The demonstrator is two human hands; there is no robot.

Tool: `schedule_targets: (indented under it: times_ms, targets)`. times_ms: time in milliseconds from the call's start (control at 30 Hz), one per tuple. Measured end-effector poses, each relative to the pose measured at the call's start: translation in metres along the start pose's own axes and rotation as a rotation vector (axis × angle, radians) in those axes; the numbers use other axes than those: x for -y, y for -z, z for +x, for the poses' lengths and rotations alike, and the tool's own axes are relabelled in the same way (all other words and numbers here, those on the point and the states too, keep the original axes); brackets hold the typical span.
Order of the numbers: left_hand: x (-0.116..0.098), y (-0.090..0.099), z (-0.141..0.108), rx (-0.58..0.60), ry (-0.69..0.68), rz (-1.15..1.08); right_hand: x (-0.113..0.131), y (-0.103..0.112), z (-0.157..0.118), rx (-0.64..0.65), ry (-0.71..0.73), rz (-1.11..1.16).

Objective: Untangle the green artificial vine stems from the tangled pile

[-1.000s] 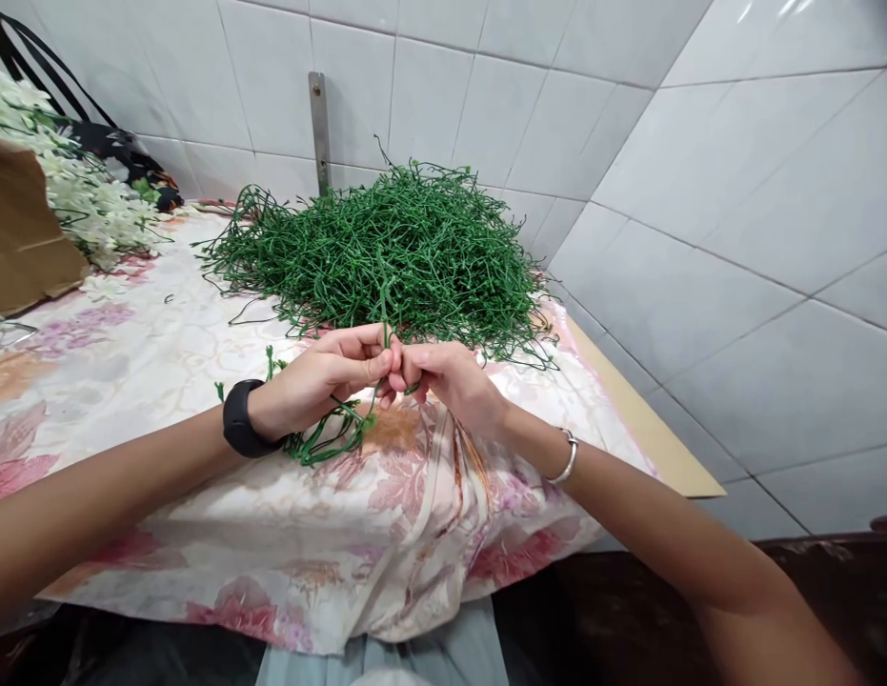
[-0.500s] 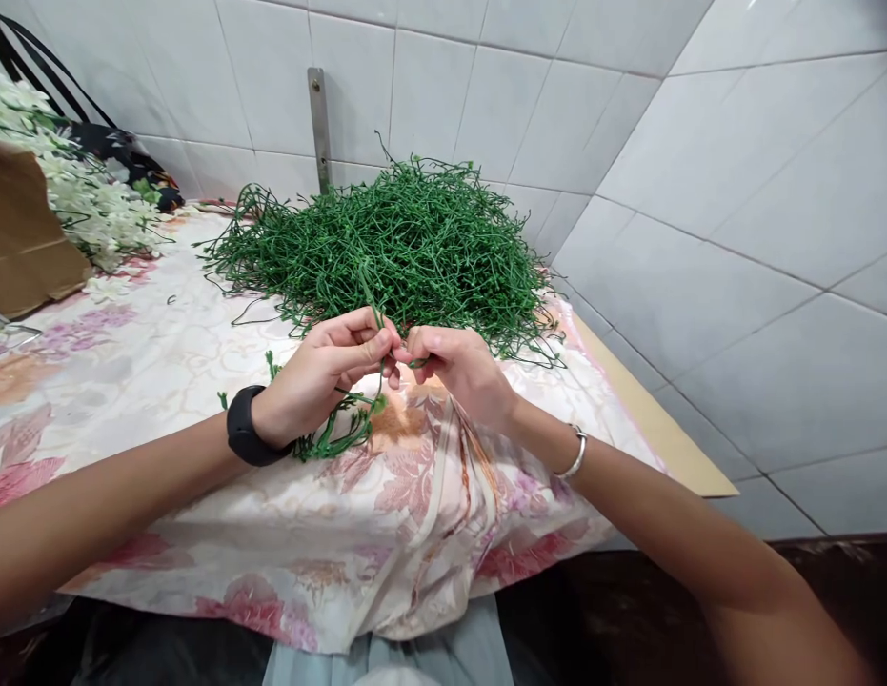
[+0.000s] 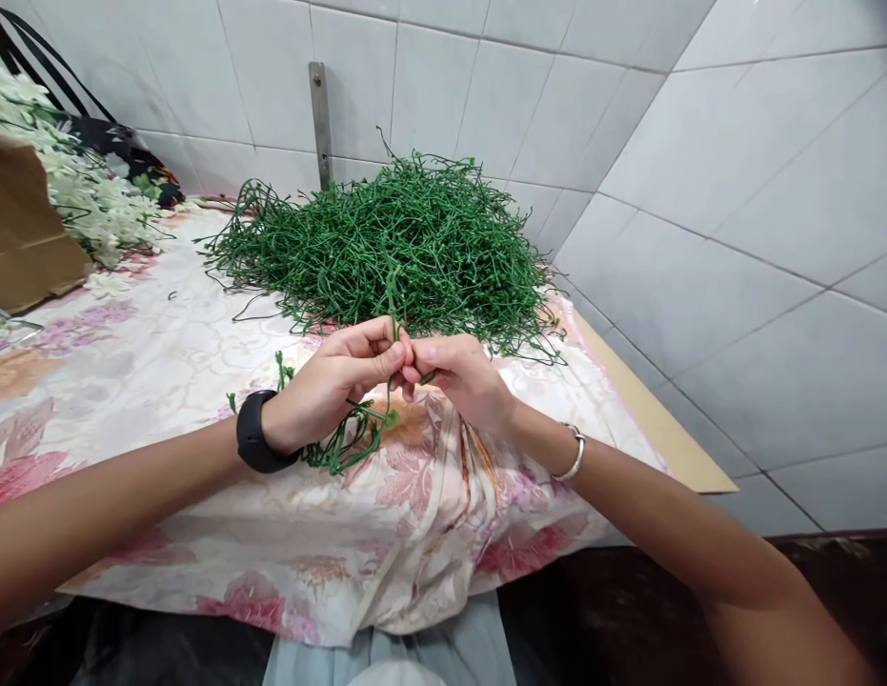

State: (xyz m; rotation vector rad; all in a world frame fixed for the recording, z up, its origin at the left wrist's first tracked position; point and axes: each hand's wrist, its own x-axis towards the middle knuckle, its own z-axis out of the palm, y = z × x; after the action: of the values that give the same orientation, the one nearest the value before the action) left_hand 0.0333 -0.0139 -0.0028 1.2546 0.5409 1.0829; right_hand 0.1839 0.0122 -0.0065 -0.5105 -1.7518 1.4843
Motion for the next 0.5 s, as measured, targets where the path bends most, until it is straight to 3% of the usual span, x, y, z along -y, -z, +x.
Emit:
schedule_targets:
  times_ms: [133, 233, 400, 500]
  targets:
    - [0.0, 0.001, 0.0, 0.008, -0.002, 0.003, 0.0, -0.002, 0.0, 0.002, 0.057, 0.049]
    - [-0.003, 0.009, 0.002, -0.049, -0.019, 0.004, 0.01, 0.007, 0.001, -0.107, 0.18, 0.065]
    - [-0.01, 0.025, 0.009, -0.133, -0.087, 0.092, 0.034, 0.033, 0.003, -0.336, 0.364, -0.167]
    - [-0.01, 0.026, 0.012, -0.157, -0.066, 0.116, 0.034, 0.04, 0.004, -0.46, 0.423, -0.359]
